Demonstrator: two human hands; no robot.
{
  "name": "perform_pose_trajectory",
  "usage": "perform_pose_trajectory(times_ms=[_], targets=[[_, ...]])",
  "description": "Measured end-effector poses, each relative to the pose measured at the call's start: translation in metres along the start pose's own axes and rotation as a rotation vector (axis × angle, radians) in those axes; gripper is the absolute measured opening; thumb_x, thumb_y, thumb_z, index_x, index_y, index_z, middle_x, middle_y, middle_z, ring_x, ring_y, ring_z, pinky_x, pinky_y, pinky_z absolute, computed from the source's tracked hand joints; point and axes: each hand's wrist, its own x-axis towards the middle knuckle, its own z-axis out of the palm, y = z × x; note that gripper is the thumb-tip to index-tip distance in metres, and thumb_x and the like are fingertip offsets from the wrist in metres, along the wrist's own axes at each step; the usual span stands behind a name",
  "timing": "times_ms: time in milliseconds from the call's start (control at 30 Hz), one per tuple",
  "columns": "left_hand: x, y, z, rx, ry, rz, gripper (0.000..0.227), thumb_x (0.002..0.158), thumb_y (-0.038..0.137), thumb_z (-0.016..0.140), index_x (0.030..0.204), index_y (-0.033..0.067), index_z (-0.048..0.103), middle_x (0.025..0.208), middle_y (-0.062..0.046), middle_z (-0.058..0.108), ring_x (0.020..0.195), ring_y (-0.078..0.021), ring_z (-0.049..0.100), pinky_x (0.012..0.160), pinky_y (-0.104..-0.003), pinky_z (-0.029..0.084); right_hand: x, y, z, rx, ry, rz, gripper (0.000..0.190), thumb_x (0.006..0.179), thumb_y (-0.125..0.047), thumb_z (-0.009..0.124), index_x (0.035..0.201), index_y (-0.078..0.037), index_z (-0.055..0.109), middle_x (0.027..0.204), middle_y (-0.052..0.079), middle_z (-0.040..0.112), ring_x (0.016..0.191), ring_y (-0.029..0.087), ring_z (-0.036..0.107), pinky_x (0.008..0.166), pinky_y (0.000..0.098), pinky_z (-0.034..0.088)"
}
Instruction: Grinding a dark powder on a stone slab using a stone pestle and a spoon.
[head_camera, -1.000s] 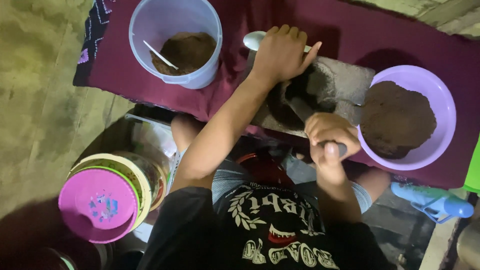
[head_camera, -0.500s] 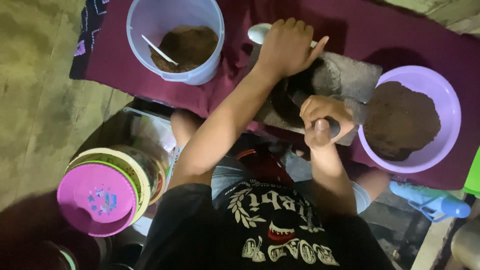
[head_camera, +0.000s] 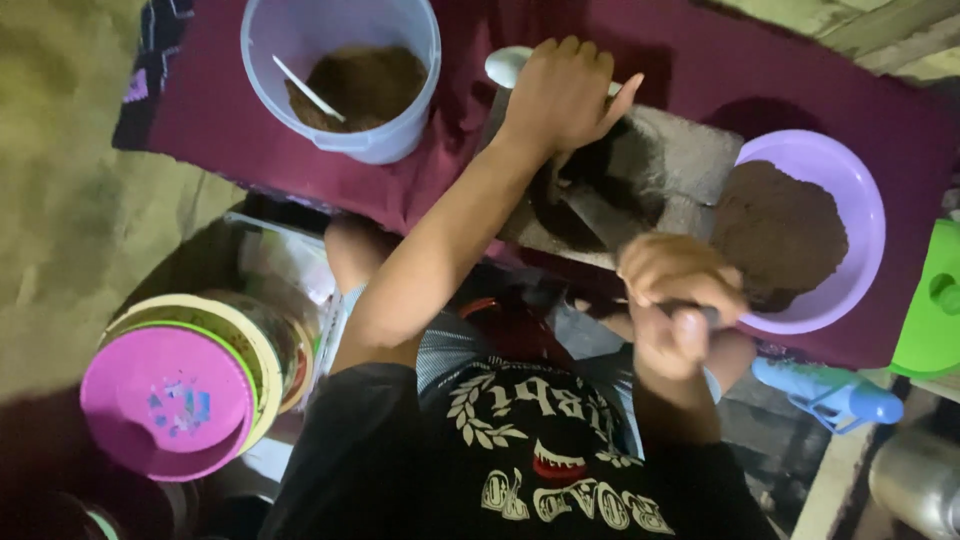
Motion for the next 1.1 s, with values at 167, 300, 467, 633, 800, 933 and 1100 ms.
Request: perform_pose_trajectory(times_ms=[167, 300, 467, 633, 800, 933, 1100], targets=[[0.000, -0.002, 0.003, -0.014, -0.009, 0.002, 0.061, 0.103, 0.055, 0.040, 0.066, 0.0124, 0.063, 0.063, -0.007, 0.062, 0.058, -0.0256, 0.057, 0.055, -0.040, 0.044, -0.019, 0.006, -0.027, 0.111, -0.070, -0.082, 0.026, 0.106, -0.039, 0.036, 0.100, -0.022, 0.054, 0.064, -0.008, 0.042, 0.055, 0.011, 0.045, 0.052, 0.0320, 0.035], [0.001, -0.003, 0.000, -0.033, 0.022, 0.008, 0.060, 0.103, 0.054, 0.040, 0.067, 0.0118, 0.062, 0.064, -0.007, 0.062, 0.059, -0.0258, 0.058, 0.056, -0.040, 0.044, -0.075, 0.049, -0.053, 0.365, -0.062, 0.029, 0.026, 0.105, -0.059, 0.036, 0.116, -0.045, 0.054, 0.073, -0.022, 0.038, 0.078, 0.002, 0.049, 0.075, 0.0299, 0.038], [0.000, -0.004, 0.008, -0.037, 0.065, 0.010, 0.060, 0.103, 0.054, 0.042, 0.066, 0.0122, 0.064, 0.065, -0.009, 0.064, 0.059, -0.0276, 0.060, 0.057, -0.040, 0.044, -0.001, 0.067, 0.021, -0.040, -0.017, -0.107, 0.051, 0.108, -0.034, 0.053, 0.069, -0.003, 0.045, 0.045, 0.005, 0.035, 0.033, 0.018, 0.035, 0.036, 0.0324, 0.037], [0.003, -0.003, 0.004, -0.045, 0.029, 0.006, 0.059, 0.102, 0.055, 0.043, 0.068, 0.0119, 0.066, 0.066, -0.009, 0.065, 0.061, -0.0282, 0.061, 0.057, -0.041, 0.045, -0.017, 0.055, -0.011, 0.066, -0.030, 0.091, 0.044, 0.103, -0.035, 0.048, 0.066, -0.011, 0.046, 0.053, 0.003, 0.040, 0.044, 0.019, 0.038, 0.046, 0.0366, 0.035], [0.000, -0.003, 0.003, -0.111, -0.068, -0.017, 0.064, 0.103, 0.056, 0.038, 0.071, 0.0099, 0.067, 0.069, -0.012, 0.068, 0.063, -0.0326, 0.064, 0.061, -0.044, 0.047, 0.008, 0.008, -0.010, 0.081, 0.008, -0.026, 0.037, 0.102, -0.035, 0.035, 0.084, -0.015, 0.059, 0.055, -0.003, 0.045, 0.041, 0.012, 0.043, 0.042, 0.0301, 0.038], [0.003, -0.002, 0.003, -0.063, -0.009, -0.005, 0.061, 0.102, 0.055, 0.039, 0.067, 0.0115, 0.064, 0.065, -0.009, 0.063, 0.059, -0.0280, 0.059, 0.056, -0.041, 0.044, -0.001, 0.037, 0.006, 0.095, -0.071, -0.015, 0.025, 0.105, -0.025, 0.048, 0.091, -0.007, 0.056, 0.055, 0.001, 0.038, 0.042, 0.016, 0.033, 0.042, 0.0344, 0.028], [-0.001, 0.000, 0.005, -0.053, 0.021, 0.011, 0.061, 0.101, 0.056, 0.040, 0.067, 0.0125, 0.064, 0.065, -0.011, 0.065, 0.059, -0.0308, 0.060, 0.054, -0.044, 0.044, -0.007, 0.030, -0.001, 0.053, 0.012, 0.060, 0.051, 0.106, -0.041, 0.057, 0.069, -0.006, 0.051, 0.048, 0.005, 0.044, 0.037, 0.021, 0.043, 0.041, 0.0347, 0.038]])
